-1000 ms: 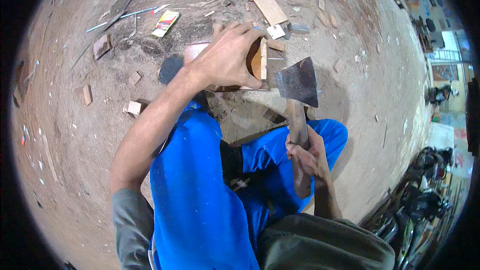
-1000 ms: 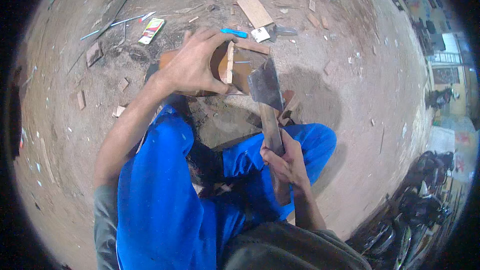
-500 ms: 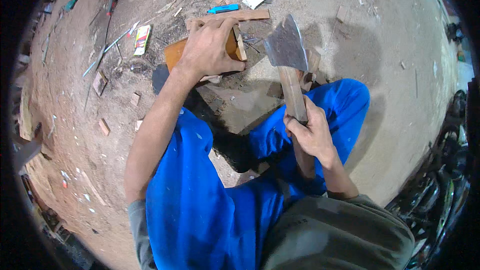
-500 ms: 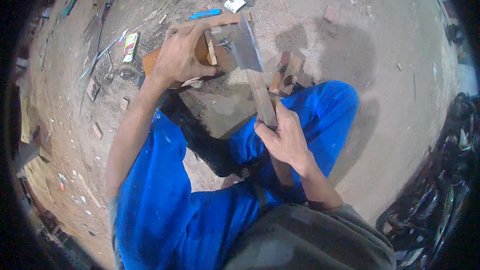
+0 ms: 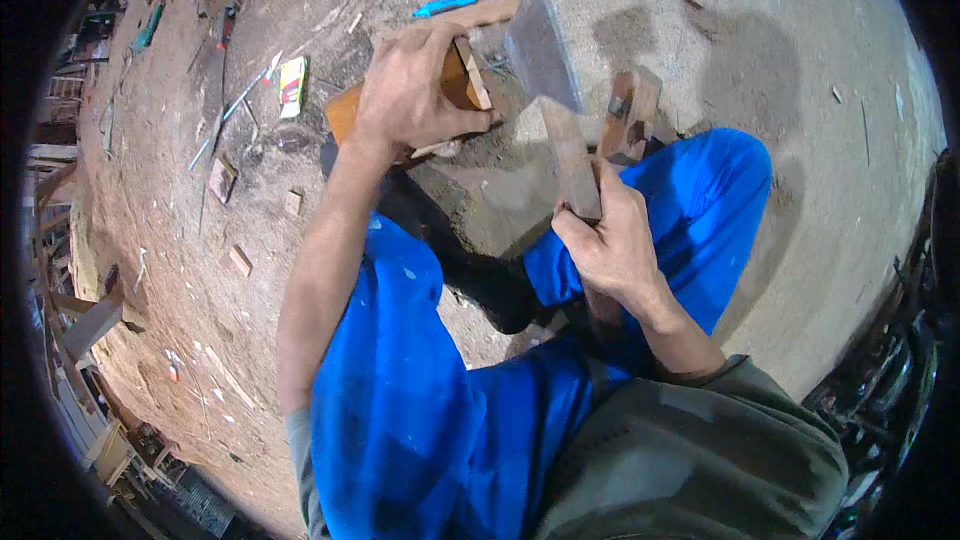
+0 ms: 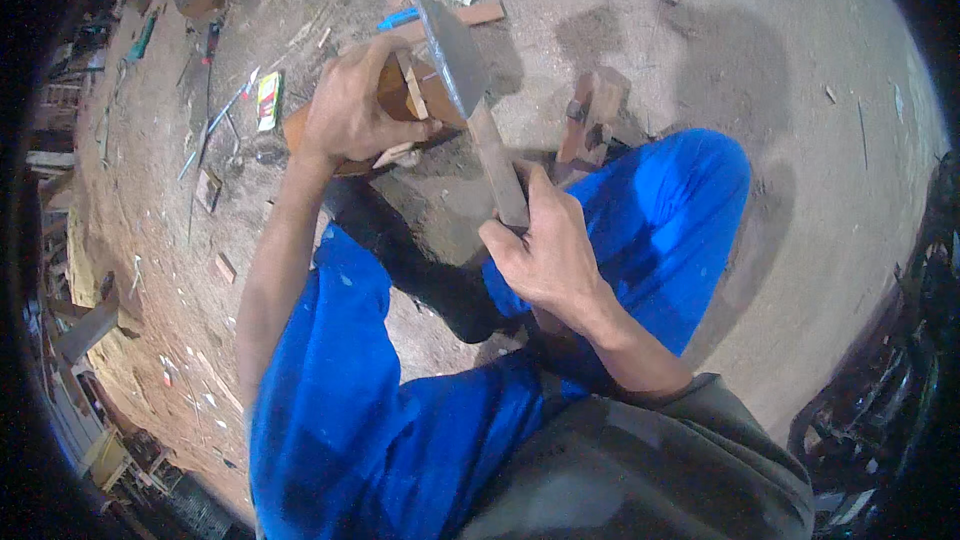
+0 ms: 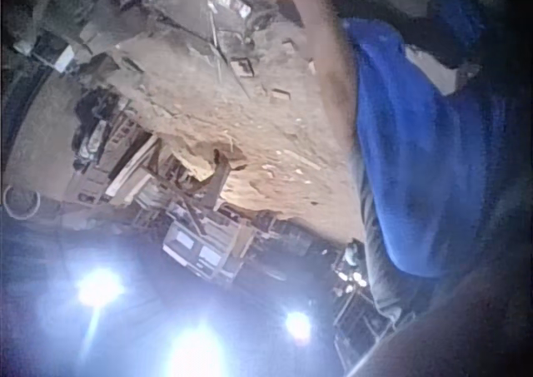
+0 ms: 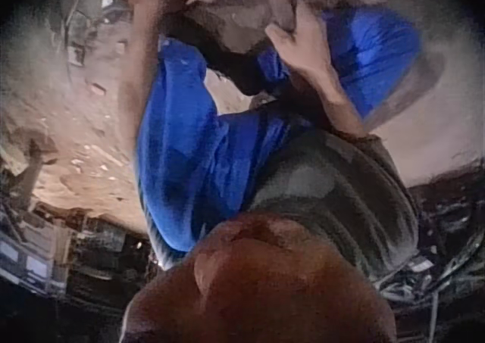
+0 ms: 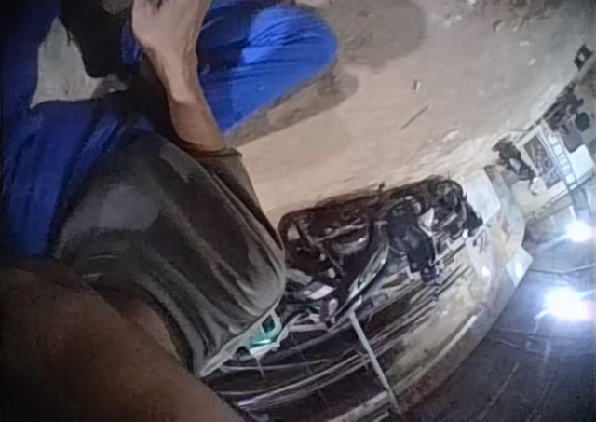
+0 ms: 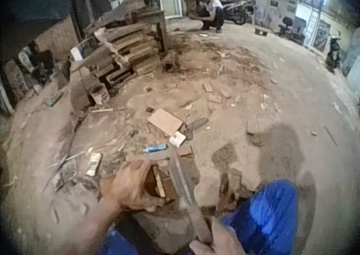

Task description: The person constructs a wooden box by hammering nails into the sides of the boards using the back of a hatchet and marking the wood with a blue pen.

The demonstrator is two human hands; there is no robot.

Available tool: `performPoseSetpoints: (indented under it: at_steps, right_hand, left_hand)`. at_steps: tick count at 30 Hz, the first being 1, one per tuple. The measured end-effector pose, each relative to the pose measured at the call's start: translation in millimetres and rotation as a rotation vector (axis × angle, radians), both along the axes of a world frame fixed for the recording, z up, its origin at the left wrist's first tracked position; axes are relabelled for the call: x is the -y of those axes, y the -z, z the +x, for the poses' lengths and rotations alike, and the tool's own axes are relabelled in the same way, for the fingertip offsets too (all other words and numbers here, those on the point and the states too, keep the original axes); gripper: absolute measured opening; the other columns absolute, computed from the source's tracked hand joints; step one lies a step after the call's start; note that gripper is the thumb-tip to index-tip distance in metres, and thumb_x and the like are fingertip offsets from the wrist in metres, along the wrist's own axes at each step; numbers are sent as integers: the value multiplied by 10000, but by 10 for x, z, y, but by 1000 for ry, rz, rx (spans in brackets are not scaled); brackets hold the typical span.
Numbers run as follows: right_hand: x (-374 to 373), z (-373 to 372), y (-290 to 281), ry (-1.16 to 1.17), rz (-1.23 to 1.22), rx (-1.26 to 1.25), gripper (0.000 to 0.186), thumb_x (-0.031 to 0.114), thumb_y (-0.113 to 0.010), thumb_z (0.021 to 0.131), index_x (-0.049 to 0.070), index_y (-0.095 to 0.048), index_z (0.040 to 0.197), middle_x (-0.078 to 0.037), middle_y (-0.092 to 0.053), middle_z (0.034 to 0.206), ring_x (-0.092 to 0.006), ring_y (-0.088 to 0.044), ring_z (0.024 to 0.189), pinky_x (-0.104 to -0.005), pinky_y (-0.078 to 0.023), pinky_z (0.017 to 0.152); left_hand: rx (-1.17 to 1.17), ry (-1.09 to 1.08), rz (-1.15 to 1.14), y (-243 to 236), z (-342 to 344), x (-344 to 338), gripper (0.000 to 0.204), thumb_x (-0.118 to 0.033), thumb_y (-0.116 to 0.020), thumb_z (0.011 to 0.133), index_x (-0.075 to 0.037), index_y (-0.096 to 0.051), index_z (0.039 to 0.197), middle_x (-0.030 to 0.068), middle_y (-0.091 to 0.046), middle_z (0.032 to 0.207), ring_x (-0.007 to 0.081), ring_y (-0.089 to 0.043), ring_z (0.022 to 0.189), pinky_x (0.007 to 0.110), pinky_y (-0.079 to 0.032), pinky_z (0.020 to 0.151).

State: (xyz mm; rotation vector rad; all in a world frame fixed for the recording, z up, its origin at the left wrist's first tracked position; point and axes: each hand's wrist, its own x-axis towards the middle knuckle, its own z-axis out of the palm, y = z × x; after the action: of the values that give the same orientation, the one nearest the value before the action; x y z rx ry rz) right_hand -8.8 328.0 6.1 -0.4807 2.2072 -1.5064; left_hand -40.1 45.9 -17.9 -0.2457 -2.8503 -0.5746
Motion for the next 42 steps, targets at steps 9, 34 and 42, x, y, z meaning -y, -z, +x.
performPoseSetpoints:
  at_steps: [9, 34, 42]
  right_hand:
    - [-22, 2, 152, -1, 32, -40, 410, 121, -672, 832, -120, -549, 1141, -334, -661, 874, -513, -685, 855, -492, -535, 753]
    - [-330, -36, 35, -12, -475, 568, 222, 41, -587, 890, -13, -574, 1105, -72, -628, 849, -183, -658, 664, -347, -568, 585]
    - [-309, -82, 29, -157, -275, 384, 293, 50, -594, 898, -37, -579, 1177, -87, -625, 851, -178, -644, 674, -343, -557, 595]
  left_hand:
    - [25, 8, 9, -43, 2, -48, 883, -399, -911, 628, -120, -526, 1372, 208, -694, 1139, 449, -659, 1065, 526, -504, 912]
    - [-224, -177, 712, -1, 462, -105, 981, -316, -988, 606, -19, -468, 1383, 192, -618, 1270, 290, -628, 1208, 441, -495, 1077]
    - [-108, -178, 699, 536, 584, 106, 977, -247, -969, 690, -39, -378, 1439, 185, -467, 1458, 298, -487, 1384, 493, -411, 1176]
